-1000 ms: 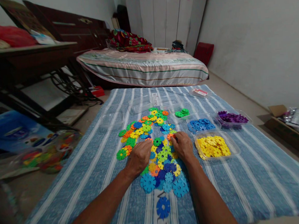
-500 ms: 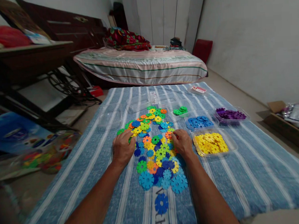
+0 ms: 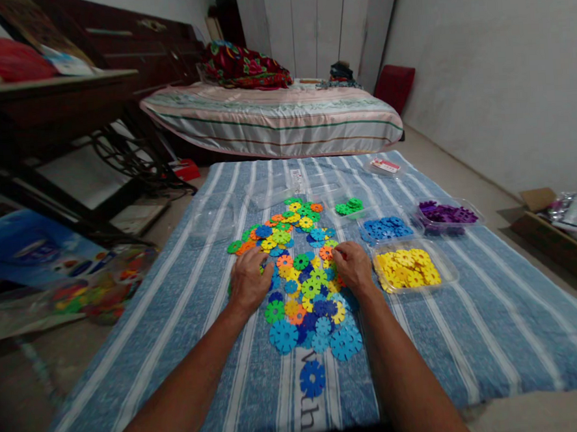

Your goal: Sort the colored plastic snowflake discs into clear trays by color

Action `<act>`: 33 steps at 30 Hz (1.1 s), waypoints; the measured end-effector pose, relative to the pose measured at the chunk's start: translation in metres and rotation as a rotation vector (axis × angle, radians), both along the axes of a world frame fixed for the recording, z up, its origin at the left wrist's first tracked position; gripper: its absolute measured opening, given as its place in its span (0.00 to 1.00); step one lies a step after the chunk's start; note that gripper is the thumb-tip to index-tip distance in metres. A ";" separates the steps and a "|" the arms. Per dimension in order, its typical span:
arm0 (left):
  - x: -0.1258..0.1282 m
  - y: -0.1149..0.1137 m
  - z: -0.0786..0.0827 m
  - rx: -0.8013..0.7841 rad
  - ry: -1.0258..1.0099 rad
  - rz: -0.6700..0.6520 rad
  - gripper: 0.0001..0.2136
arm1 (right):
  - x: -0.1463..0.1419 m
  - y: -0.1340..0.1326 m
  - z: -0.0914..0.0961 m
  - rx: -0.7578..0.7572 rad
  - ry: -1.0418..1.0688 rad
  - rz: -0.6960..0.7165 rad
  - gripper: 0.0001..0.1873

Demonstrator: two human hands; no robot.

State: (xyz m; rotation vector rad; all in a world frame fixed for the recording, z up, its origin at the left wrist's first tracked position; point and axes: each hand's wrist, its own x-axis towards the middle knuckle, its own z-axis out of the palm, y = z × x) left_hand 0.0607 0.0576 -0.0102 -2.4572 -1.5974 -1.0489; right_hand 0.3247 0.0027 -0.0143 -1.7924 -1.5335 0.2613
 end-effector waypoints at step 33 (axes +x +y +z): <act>0.021 -0.021 0.010 0.018 -0.099 -0.415 0.10 | 0.000 -0.001 0.004 0.037 0.257 -0.075 0.17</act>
